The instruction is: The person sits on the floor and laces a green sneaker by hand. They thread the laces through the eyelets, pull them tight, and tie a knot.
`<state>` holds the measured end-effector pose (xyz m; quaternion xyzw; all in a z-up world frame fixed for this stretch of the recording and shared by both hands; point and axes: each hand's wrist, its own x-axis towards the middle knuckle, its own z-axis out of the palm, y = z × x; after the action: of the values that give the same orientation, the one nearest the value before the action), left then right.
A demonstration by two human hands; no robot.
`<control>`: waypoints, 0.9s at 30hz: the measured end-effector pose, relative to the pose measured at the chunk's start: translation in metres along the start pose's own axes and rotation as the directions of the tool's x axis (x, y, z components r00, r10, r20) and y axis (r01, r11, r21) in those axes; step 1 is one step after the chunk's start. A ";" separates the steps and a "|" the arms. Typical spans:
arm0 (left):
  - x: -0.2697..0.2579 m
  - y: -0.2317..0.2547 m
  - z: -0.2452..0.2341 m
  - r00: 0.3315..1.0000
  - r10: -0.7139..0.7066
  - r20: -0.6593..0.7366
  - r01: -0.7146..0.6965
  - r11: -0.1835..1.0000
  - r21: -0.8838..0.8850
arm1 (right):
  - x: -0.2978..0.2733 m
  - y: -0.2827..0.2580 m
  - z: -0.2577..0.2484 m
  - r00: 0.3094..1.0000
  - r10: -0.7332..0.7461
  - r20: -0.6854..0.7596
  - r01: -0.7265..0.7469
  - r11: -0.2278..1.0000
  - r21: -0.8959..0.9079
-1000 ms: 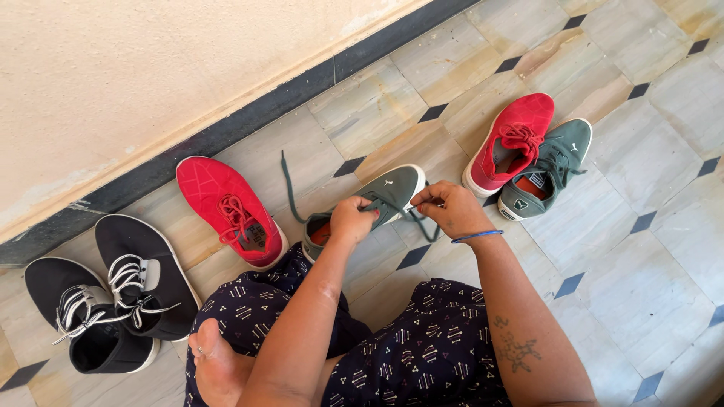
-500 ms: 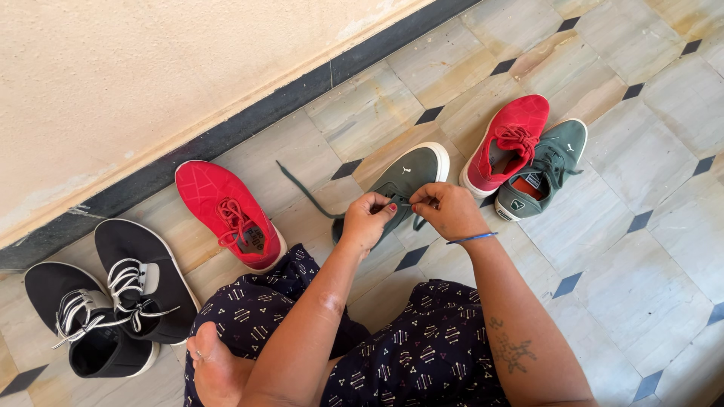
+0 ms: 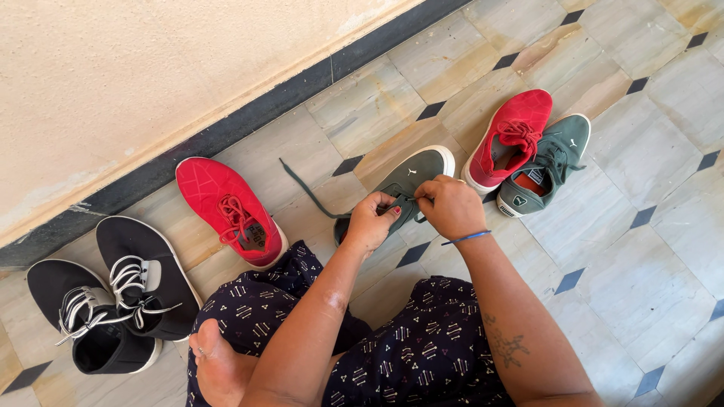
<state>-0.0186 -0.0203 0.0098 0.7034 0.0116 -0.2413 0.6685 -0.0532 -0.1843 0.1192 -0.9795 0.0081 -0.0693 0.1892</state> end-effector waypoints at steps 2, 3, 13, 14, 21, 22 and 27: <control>0.000 -0.002 0.001 1.000 0.012 0.011 -0.012 1.000 -0.015 | 0.000 0.000 0.004 1.000 -0.010 0.001 0.010 1.000 -0.023; 0.000 -0.003 0.001 1.000 0.024 0.016 -0.024 0.999 -0.027 | 0.001 0.000 0.005 1.000 -0.011 0.006 0.011 0.999 -0.032; -0.007 0.003 -0.006 0.987 0.147 -0.073 -0.105 0.907 0.408 | 0.001 0.003 0.033 0.997 -0.078 0.027 0.079 0.996 -0.042; -0.007 0.003 -0.007 0.990 0.128 -0.060 -0.090 0.897 0.434 | 0.001 0.004 0.037 0.996 -0.074 0.046 0.076 0.996 -0.050; -0.006 -0.014 -0.008 0.994 0.104 -0.032 -0.071 0.842 0.535 | -0.006 0.015 0.066 0.976 -0.053 0.212 0.069 0.995 -0.066; -0.005 -0.018 -0.007 0.996 0.083 -0.032 -0.053 0.842 0.537 | -0.006 0.018 0.071 0.970 -0.047 0.239 0.067 0.995 -0.076; 0.002 -0.045 -0.005 0.995 -0.099 -0.009 0.096 0.922 0.375 | -0.007 0.028 0.093 0.952 0.029 0.305 -0.007 0.997 -0.074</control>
<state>-0.0307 -0.0116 -0.0326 0.8153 -0.0031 -0.2756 0.5092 -0.0465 -0.1756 0.0225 -0.9844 -0.0099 0.0854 0.1534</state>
